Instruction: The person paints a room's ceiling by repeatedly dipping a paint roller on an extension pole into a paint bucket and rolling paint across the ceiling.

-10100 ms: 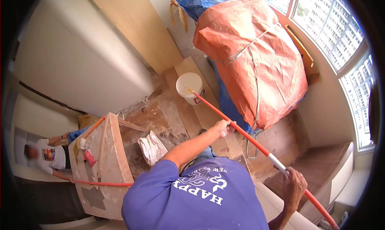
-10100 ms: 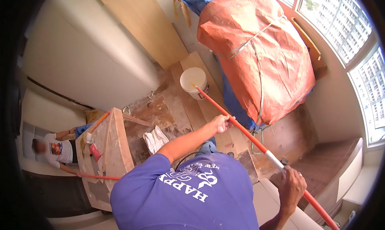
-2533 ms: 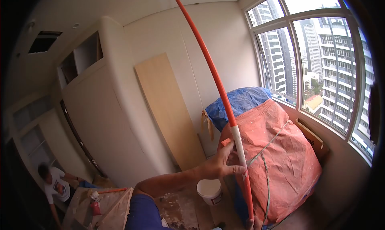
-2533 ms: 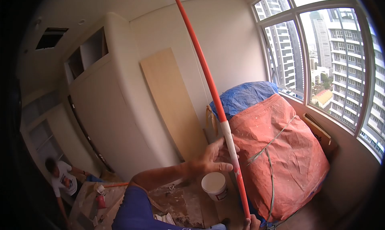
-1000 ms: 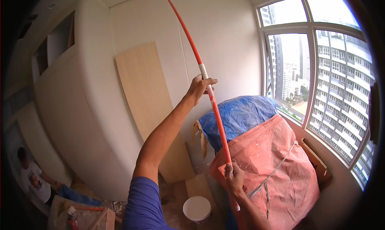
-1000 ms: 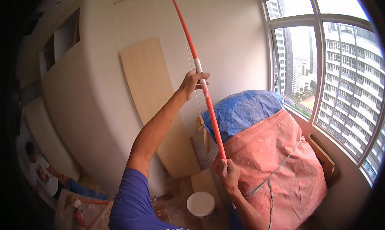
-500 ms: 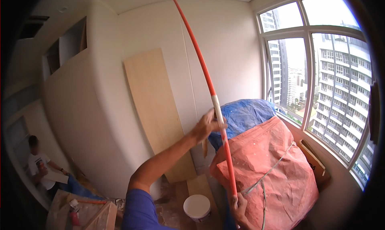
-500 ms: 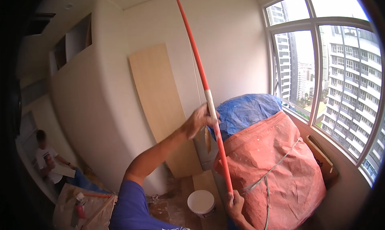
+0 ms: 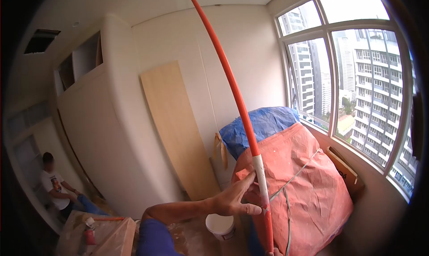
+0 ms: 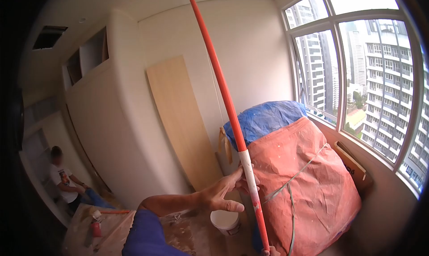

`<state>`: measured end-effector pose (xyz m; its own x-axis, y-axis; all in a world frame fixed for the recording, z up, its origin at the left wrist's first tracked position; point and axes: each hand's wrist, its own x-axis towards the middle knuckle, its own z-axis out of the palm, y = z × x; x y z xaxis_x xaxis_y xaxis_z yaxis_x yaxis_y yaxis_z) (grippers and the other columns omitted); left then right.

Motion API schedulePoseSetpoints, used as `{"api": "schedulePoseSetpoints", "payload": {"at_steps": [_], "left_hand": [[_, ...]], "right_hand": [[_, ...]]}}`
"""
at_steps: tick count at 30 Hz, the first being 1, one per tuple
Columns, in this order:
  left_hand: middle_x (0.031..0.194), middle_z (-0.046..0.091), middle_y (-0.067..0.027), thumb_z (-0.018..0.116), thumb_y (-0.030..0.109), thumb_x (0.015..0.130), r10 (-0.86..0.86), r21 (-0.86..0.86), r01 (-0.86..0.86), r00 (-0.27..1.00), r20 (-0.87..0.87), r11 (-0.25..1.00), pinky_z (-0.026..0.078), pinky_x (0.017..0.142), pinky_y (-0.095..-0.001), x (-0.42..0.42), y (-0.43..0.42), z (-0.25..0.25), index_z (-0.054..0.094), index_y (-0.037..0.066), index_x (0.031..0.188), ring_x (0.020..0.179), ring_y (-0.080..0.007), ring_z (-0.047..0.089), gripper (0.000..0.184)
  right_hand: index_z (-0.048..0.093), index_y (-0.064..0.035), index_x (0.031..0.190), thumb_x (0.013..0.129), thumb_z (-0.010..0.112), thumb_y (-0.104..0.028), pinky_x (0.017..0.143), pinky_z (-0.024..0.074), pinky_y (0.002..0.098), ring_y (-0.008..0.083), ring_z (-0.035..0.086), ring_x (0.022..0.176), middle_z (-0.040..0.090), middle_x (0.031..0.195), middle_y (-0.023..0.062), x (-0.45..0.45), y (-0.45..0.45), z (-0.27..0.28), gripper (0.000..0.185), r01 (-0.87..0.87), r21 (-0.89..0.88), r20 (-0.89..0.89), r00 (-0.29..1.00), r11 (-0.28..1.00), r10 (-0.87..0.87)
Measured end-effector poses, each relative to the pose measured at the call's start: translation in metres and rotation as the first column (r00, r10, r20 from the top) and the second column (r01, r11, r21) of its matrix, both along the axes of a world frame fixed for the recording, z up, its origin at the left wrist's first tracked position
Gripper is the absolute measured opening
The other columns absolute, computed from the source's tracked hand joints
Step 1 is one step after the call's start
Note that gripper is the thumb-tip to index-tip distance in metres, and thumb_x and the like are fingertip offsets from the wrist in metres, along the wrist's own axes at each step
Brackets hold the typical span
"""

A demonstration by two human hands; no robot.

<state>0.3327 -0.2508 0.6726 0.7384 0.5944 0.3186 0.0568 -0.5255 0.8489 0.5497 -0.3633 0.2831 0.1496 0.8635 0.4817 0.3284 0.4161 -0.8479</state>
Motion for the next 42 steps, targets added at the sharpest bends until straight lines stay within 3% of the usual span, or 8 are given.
{"api": "schedulePoseSetpoints", "payload": {"at_steps": [10, 16, 20, 24, 26, 29, 32, 42], "left_hand": [[0.139, 0.044, -0.0162, 0.078, 0.029, 0.086, 0.008, -0.075, -0.01, 1.0, -0.019, 0.997, 0.042, 0.107, -0.042, 0.035, -0.046, -0.024, 0.01, -0.002, 0.153, 0.127, -0.025, 0.05, 0.101], [0.13, 0.048, -0.0128, 0.079, 0.025, 0.085, -0.002, -0.072, -0.003, 0.998, -0.065, 0.997, 0.043, 0.106, -0.0409, 0.046, -0.041, -0.011, 0.005, -0.002, 0.155, 0.126, -0.0228, 0.051, 0.105], [0.121, 0.052, -0.0089, 0.082, 0.025, 0.084, 0.068, -0.091, -0.065, 0.997, 0.036, 0.994, 0.047, 0.102, -0.0382, 0.049, -0.029, 0.0, 0.024, 0.002, 0.148, 0.116, -0.0191, 0.057, 0.089], [0.118, 0.056, -0.0111, 0.077, 0.016, 0.084, 0.067, -0.128, -0.053, 0.992, 0.108, 0.99, 0.048, 0.1, -0.0351, 0.041, 0.011, 0.013, 0.027, 0.001, 0.146, 0.11, -0.0197, 0.061, 0.081], [0.116, 0.058, -0.0113, 0.076, 0.014, 0.084, 0.084, -0.13, -0.069, 0.99, 0.113, 0.989, 0.048, 0.099, -0.0346, 0.032, 0.038, 0.017, 0.032, 0.001, 0.141, 0.11, -0.0194, 0.061, 0.074], [0.114, 0.06, -0.0109, 0.075, 0.015, 0.084, 0.119, -0.111, -0.103, 0.981, 0.154, 0.989, 0.048, 0.1, -0.0347, 0.021, 0.073, 0.024, 0.039, 0.001, 0.134, 0.11, -0.0193, 0.06, 0.063], [0.114, 0.059, -0.0108, 0.073, 0.019, 0.084, 0.141, -0.032, -0.138, 0.978, 0.155, 0.99, 0.047, 0.101, -0.0354, 0.005, 0.117, 0.032, 0.039, 0.0, 0.135, 0.111, -0.0201, 0.059, 0.065], [0.109, 0.057, -0.0125, 0.065, 0.019, 0.088, 0.27, -0.016, -0.277, 0.92, 0.283, 0.961, 0.056, 0.089, -0.0366, -0.049, 0.262, 0.077, 0.034, -0.007, 0.14, 0.099, -0.0238, 0.065, 0.066]], "right_hand": [[0.062, -0.0027, 0.089, 0.105, 0.047, -0.037, 0.052, 0.0424, 0.0353, 0.022, 0.055, 0.056, 0.055, 0.065, 0.0078, 0.05, -0.067, 0.013, 0.04, -0.046, 0.012, -0.033, 0.998, 0.999, 0.046], [0.062, -0.0016, 0.092, 0.105, 0.045, -0.036, 0.053, 0.0427, 0.0389, 0.0274, 0.054, 0.056, 0.057, 0.068, 0.0135, 0.062, -0.057, -0.004, 0.04, -0.006, 0.019, 0.055, 0.998, 1.0, 0.005], [0.061, -0.0018, 0.095, 0.105, 0.046, -0.036, 0.055, 0.0433, 0.0393, 0.0277, 0.054, 0.06, 0.056, 0.07, 0.0161, 0.057, -0.035, 0.005, 0.038, 0.026, -0.003, 0.113, 0.993, 1.0, -0.025], [0.061, -0.0025, 0.099, 0.106, 0.048, -0.037, 0.058, 0.0444, 0.0375, 0.0223, 0.055, 0.066, 0.057, 0.073, 0.0096, 0.044, 0.009, -0.031, 0.037, -0.004, -0.177, 0.041, 0.999, 0.984, 0.012], [0.061, -0.0022, 0.103, 0.106, 0.048, -0.036, 0.059, 0.0454, 0.0358, 0.019, 0.055, 0.07, 0.057, 0.077, 0.0056, 0.041, 0.028, 0.031, 0.036, -0.071, -0.114, 0.094, 0.992, 0.991, 0.082], [0.057, -0.0033, 0.083, 0.103, 0.046, -0.051, 0.049, 0.0401, 0.0414, 0.0271, 0.055, 0.05, 0.053, 0.059, 0.014, 0.023, 0.076, 0.045, 0.053, -0.028, 0.065, -0.007, 1.0, 0.998, 0.028], [0.05, -0.0022, 0.076, 0.103, 0.046, -0.05, 0.049, 0.0316, 0.0398, 0.0176, 0.041, 0.053, 0.043, 0.058, 0.0091, 0.006, 0.105, 0.076, 0.055, -0.05, 0.018, -0.052, 0.997, 0.999, 0.051], [0.057, -0.0016, 0.083, 0.103, 0.049, -0.044, 0.054, 0.0384, 0.0372, 0.0181, 0.051, 0.059, 0.051, 0.064, 0.009, -0.06, 0.234, 0.14, 0.048, -0.029, 0.012, -0.101, 0.994, 1.0, 0.03]]}}
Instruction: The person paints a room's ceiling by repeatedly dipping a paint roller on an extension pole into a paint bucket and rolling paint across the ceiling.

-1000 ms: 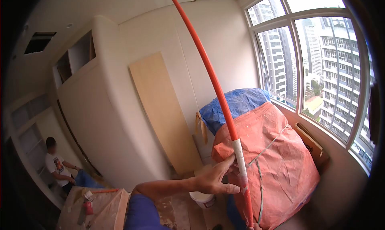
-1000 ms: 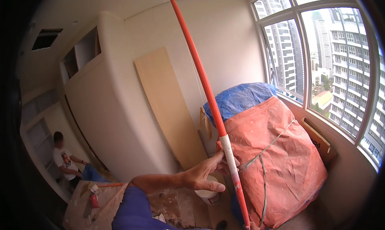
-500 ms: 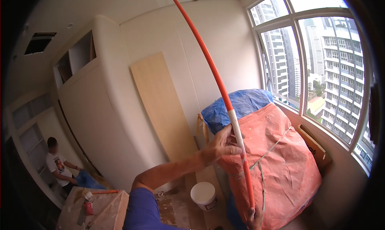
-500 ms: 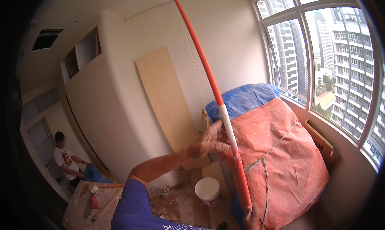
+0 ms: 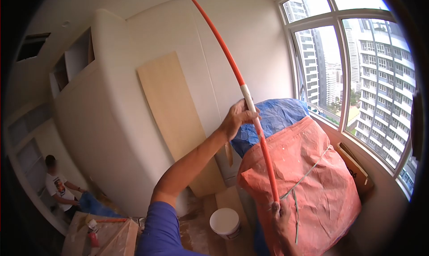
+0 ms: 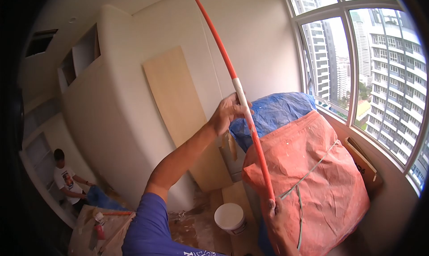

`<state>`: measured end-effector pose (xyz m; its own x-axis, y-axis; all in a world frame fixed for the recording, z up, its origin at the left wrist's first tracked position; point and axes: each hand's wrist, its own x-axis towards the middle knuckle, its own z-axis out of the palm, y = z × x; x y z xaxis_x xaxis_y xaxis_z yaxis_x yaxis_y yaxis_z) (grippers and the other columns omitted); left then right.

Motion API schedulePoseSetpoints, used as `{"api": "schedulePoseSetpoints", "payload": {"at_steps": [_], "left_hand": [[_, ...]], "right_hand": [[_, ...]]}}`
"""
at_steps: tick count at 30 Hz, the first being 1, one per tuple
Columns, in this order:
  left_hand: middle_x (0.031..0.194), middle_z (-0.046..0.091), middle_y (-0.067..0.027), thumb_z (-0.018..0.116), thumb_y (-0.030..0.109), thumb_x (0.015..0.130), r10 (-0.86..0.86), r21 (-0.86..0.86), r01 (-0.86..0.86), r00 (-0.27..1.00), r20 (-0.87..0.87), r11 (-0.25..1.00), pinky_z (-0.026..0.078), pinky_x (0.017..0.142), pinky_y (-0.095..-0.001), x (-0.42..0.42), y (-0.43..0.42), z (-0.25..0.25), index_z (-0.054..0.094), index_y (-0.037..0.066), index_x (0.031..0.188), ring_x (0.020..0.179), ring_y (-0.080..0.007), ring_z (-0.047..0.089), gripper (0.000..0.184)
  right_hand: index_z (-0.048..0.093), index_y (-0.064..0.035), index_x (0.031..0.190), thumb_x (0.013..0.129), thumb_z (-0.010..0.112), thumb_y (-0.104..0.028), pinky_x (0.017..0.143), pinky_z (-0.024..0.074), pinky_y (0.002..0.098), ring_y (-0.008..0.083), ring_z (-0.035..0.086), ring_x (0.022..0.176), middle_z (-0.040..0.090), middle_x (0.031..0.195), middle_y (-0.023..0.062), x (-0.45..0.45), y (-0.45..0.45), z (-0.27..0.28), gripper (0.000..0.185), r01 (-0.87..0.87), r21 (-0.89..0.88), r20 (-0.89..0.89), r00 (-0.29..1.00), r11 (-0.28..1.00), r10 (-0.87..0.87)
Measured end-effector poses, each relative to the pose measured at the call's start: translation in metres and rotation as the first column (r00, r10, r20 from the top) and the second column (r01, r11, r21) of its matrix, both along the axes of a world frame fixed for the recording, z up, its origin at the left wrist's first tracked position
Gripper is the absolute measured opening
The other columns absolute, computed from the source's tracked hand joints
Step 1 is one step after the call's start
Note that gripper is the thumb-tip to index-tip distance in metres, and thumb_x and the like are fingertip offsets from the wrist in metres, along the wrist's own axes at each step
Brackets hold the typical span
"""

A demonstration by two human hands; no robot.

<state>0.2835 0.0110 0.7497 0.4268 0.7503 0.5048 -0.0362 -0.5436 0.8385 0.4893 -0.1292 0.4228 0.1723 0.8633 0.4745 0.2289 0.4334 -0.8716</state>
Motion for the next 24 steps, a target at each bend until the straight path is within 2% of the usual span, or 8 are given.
{"api": "schedulePoseSetpoints", "payload": {"at_steps": [2, 5, 9, 13, 14, 18, 21, 24], "left_hand": [[0.106, 0.058, -0.0116, 0.063, 0.021, 0.089, 0.059, 0.014, -0.06, 0.996, 0.064, 0.998, 0.055, 0.088, -0.0368, -0.007, 0.022, 0.008, 0.034, -0.007, 0.14, 0.096, -0.0242, 0.066, 0.065], [0.103, 0.059, -0.0107, 0.062, 0.023, 0.09, 0.105, -0.001, -0.106, 0.988, 0.11, 0.994, 0.055, 0.087, -0.0371, -0.024, 0.058, 0.018, 0.034, -0.007, 0.14, 0.095, -0.0238, 0.066, 0.065], [0.097, 0.06, -0.0081, 0.063, 0.026, 0.089, 0.142, 0.005, -0.144, 0.983, 0.112, 0.99, 0.054, 0.084, -0.0355, -0.04, 0.101, 0.037, 0.04, -0.004, 0.135, 0.093, -0.0224, 0.066, 0.059], [0.094, 0.06, -0.0065, 0.063, 0.028, 0.089, 0.171, -0.026, -0.169, 0.977, 0.127, 0.985, 0.053, 0.082, -0.0357, -0.054, 0.136, 0.051, 0.047, 0.001, 0.123, 0.093, -0.0218, 0.066, 0.046], [0.091, 0.06, -0.0056, 0.063, 0.028, 0.089, 0.185, -0.038, -0.181, 0.97, 0.16, 0.983, 0.052, 0.081, -0.0368, -0.057, 0.143, 0.055, 0.052, 0.006, 0.112, 0.091, -0.0221, 0.066, 0.034], [0.089, 0.059, -0.0047, 0.065, 0.03, 0.088, 0.216, -0.07, -0.206, 0.957, 0.191, 0.976, 0.051, 0.081, -0.0372, -0.067, 0.166, 0.068, 0.055, 0.01, 0.1, 0.086, -0.023, 0.066, 0.026], [0.088, 0.06, -0.005, 0.067, 0.032, 0.087, 0.25, -0.116, -0.231, 0.949, 0.192, 0.966, 0.05, 0.082, -0.0377, -0.07, 0.174, 0.076, 0.055, 0.008, 0.1, 0.087, -0.0232, 0.066, 0.029], [0.095, 0.057, -0.0085, 0.069, 0.035, 0.083, 0.27, -0.11, -0.253, 0.943, 0.196, 0.961, 0.051, 0.082, -0.0396, -0.075, 0.184, 0.081, 0.058, 0.001, 0.112, 0.088, -0.0236, 0.066, 0.046]], "right_hand": [[0.053, -0.0008, 0.08, 0.105, 0.051, -0.033, 0.052, 0.0358, 0.0373, 0.0161, 0.047, 0.057, 0.048, 0.062, 0.0058, -0.017, 0.022, 0.018, 0.04, -0.015, 0.033, -0.032, 0.999, 0.999, 0.016], [0.054, -0.0014, 0.08, 0.105, 0.052, -0.03, 0.051, 0.0368, 0.035, 0.0141, 0.048, 0.056, 0.049, 0.061, 0.0043, -0.034, 0.054, 0.036, 0.038, 0.057, 0.027, 0.082, 0.995, 0.998, -0.059], [0.059, -0.0019, 0.081, 0.104, 0.053, -0.027, 0.051, 0.039, 0.0329, 0.0131, 0.05, 0.055, 0.052, 0.061, 0.0044, -0.056, 0.1, 0.047, 0.034, 0.019, 0.043, -0.033, 0.999, 0.999, -0.018], [0.064, -0.0008, 0.086, 0.102, 0.057, -0.028, 0.055, 0.0428, 0.0347, 0.0157, 0.054, 0.055, 0.056, 0.06, 0.0071, -0.07, 0.13, 0.066, 0.033, -0.024, 0.0, -0.104, 0.994, 1.0, 0.024], [0.065, -0.0008, 0.086, 0.102, 0.057, -0.029, 0.055, 0.043, 0.0343, 0.0151, 0.054, 0.055, 0.056, 0.059, 0.0068, -0.073, 0.135, 0.072, 0.033, -0.035, 0.003, -0.113, 0.993, 0.999, 0.035], [0.06, -0.0023, 0.081, 0.106, 0.051, -0.022, 0.053, 0.0374, 0.0261, 0.0065, 0.046, 0.059, 0.051, 0.065, -0.0021, -0.087, 0.144, 0.098, 0.034, -0.078, 0.01, -0.137, 0.987, 0.997, 0.079], [0.061, -0.0021, 0.081, 0.106, 0.051, -0.024, 0.054, 0.0372, 0.0261, 0.0065, 0.045, 0.06, 0.051, 0.065, -0.0021, -0.093, 0.162, 0.094, 0.035, -0.092, 0.033, -0.133, 0.987, 0.995, 0.095], [0.062, -0.0015, 0.083, 0.106, 0.051, -0.025, 0.053, 0.037, 0.0267, 0.0066, 0.045, 0.059, 0.051, 0.065, -0.0021, -0.096, 0.16, 0.107, 0.036, -0.093, 0.033, -0.099, 0.99, 0.995, 0.096]]}}
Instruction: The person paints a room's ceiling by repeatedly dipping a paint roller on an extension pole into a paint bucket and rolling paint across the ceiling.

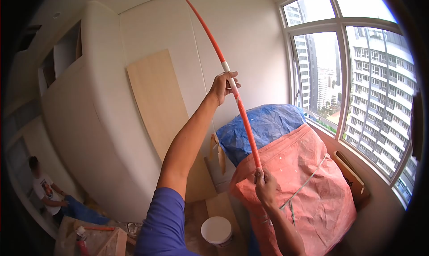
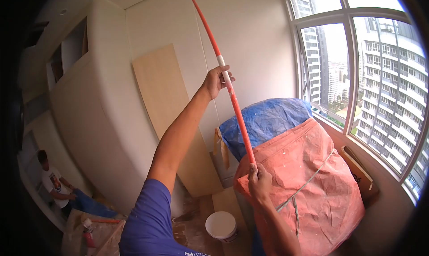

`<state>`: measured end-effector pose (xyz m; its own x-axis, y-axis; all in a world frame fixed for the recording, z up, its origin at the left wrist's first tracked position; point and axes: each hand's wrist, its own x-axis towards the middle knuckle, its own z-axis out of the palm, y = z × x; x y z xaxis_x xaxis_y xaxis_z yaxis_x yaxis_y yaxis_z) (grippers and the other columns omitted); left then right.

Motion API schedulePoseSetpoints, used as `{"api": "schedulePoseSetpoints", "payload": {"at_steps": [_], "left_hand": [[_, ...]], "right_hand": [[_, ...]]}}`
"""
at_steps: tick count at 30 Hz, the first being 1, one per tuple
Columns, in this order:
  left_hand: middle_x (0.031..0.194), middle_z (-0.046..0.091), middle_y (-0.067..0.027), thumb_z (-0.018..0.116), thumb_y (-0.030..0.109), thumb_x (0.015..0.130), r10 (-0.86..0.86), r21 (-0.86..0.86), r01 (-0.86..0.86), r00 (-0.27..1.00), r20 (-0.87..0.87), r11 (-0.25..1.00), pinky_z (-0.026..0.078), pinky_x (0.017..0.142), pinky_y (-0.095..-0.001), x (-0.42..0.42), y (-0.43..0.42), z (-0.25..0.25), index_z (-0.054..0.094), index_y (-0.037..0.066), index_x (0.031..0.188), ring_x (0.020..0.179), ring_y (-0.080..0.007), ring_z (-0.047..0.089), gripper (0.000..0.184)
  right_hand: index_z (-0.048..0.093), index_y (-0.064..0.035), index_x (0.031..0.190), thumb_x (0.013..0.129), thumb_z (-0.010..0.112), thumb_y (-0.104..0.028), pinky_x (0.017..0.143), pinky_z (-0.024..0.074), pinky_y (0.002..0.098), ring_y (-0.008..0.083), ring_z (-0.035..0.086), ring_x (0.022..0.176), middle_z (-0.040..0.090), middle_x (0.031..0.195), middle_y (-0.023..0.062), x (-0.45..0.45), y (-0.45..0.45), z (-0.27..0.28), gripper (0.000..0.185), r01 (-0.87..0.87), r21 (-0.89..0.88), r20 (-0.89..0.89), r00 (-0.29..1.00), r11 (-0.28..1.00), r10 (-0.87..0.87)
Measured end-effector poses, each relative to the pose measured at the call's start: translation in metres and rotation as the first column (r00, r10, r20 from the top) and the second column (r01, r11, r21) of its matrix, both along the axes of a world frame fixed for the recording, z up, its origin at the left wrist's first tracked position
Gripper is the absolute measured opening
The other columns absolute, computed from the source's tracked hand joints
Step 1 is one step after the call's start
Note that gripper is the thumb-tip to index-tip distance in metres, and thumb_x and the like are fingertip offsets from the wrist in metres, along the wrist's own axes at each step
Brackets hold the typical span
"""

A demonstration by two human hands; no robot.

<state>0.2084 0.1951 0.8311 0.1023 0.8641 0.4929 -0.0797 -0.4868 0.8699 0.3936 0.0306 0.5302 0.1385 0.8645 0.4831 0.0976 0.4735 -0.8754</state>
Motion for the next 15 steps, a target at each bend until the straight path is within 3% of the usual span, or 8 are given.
{"api": "schedulePoseSetpoints", "payload": {"at_steps": [3, 8, 13, 15], "left_hand": [[0.097, 0.057, -0.0098, 0.07, 0.038, 0.083, 0.03, 0.003, -0.03, 1.0, 0.006, 1.0, 0.051, 0.083, -0.04, 0.001, -0.002, 0.005, 0.058, 0.0, 0.114, 0.089, -0.0245, 0.066, 0.051], [0.096, 0.057, -0.0093, 0.07, 0.038, 0.083, 0.021, 0.024, -0.02, 0.998, -0.054, 1.0, 0.052, 0.084, -0.04, 0.007, -0.024, 0.003, 0.057, 0.003, 0.114, 0.09, -0.0237, 0.066, 0.048], [0.095, 0.06, -0.0057, 0.063, 0.032, 0.091, -0.087, 0.06, 0.099, 0.979, -0.183, 0.993, 0.052, 0.086, -0.039, 0.032, -0.085, -0.027, 0.055, 0.008, 0.105, 0.093, -0.0224, 0.066, 0.029], [0.1, 0.06, -0.0071, 0.063, 0.034, 0.091, -0.145, 0.06, 0.165, 0.959, -0.244, 0.985, 0.052, 0.089, -0.039, 0.042, -0.121, -0.04, 0.053, 0.007, 0.109, 0.097, -0.0219, 0.065, 0.034]], "right_hand": [[0.066, 0.0009, 0.086, 0.103, 0.057, -0.028, 0.056, 0.0441, 0.034, 0.0138, 0.054, 0.055, 0.057, 0.06, 0.0065, -0.003, 0.001, 0.002, 0.035, 0.01, 0.004, -0.049, 0.999, 1.0, -0.01], [0.063, 0.0006, 0.082, 0.104, 0.056, -0.026, 0.055, 0.0432, 0.0324, 0.0121, 0.054, 0.057, 0.056, 0.06, 0.0061, 0.007, -0.017, -0.003, 0.035, -0.005, 0.013, -0.06, 0.998, 1.0, 0.006], [0.059, -0.0041, 0.079, 0.106, 0.049, -0.022, 0.051, 0.0365, 0.0254, 0.0069, 0.047, 0.056, 0.051, 0.062, -0.0016, 0.04, -0.065, -0.047, 0.034, -0.025, 0.04, -0.05, 0.998, 0.999, 0.027], [0.057, -0.0048, 0.078, 0.107, 0.048, -0.022, 0.051, 0.0359, 0.0251, 0.0069, 0.046, 0.056, 0.051, 0.062, -0.0013, 0.057, -0.089, -0.071, 0.035, -0.03, 0.023, -0.029, 0.999, 0.999, 0.031]]}}
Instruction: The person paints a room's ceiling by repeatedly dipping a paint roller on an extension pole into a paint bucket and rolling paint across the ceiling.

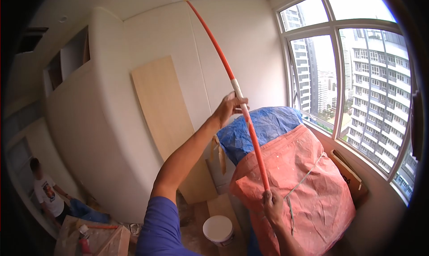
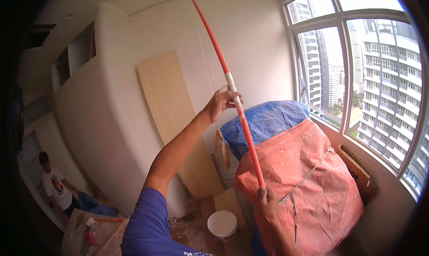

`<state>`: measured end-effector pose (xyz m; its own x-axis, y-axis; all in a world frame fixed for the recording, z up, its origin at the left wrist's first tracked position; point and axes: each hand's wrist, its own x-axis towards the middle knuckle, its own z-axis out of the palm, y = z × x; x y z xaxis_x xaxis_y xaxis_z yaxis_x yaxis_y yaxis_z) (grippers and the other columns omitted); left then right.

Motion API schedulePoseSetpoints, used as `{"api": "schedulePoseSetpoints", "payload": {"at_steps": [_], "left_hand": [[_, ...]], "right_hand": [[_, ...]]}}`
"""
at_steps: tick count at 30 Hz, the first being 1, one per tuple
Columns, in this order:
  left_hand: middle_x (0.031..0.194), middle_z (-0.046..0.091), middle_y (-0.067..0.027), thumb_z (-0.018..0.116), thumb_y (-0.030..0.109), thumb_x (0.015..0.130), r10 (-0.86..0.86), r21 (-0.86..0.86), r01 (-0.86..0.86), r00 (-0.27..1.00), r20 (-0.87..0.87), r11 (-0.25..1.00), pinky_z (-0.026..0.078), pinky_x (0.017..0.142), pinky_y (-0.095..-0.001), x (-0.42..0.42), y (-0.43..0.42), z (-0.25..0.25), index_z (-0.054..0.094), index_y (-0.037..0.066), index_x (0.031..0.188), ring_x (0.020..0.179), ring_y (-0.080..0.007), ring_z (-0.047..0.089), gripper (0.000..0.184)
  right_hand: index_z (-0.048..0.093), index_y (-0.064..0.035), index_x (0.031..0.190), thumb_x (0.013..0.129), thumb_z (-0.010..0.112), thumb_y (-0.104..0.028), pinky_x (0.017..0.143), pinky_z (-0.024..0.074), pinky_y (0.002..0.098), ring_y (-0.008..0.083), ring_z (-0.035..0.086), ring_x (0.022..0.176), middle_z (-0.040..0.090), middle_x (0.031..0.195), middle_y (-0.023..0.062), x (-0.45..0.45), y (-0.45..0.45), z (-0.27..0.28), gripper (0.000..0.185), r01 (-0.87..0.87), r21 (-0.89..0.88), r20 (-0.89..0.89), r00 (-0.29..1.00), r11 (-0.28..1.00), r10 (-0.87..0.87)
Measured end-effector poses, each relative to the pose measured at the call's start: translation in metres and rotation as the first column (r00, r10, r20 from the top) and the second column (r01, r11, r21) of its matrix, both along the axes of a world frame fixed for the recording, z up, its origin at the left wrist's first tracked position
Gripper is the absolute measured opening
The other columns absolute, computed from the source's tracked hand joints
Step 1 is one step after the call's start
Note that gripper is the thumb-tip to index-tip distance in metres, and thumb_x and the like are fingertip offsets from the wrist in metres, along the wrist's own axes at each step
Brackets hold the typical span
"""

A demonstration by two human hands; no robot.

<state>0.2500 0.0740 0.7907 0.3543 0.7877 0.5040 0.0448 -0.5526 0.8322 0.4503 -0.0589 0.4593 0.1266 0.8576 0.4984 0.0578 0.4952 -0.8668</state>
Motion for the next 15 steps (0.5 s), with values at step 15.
{"api": "schedulePoseSetpoints", "payload": {"at_steps": [15], "left_hand": [[0.122, 0.049, -0.0109, 0.075, 0.032, 0.083, -0.514, -0.16, 0.49, 0.831, -0.213, 0.857, 0.043, 0.106, -0.039, 0.098, -0.253, -0.082, 0.023, 0.0, 0.149, 0.12, -0.0232, 0.053, 0.09]], "right_hand": [[0.061, -0.0018, 0.107, 0.107, 0.049, -0.036, 0.064, 0.0474, 0.0342, 0.0175, 0.056, 0.074, 0.058, 0.081, 0.0021, 0.123, -0.254, -0.186, 0.037, -0.01, -0.553, -0.104, 0.993, 0.833, -0.057]]}}
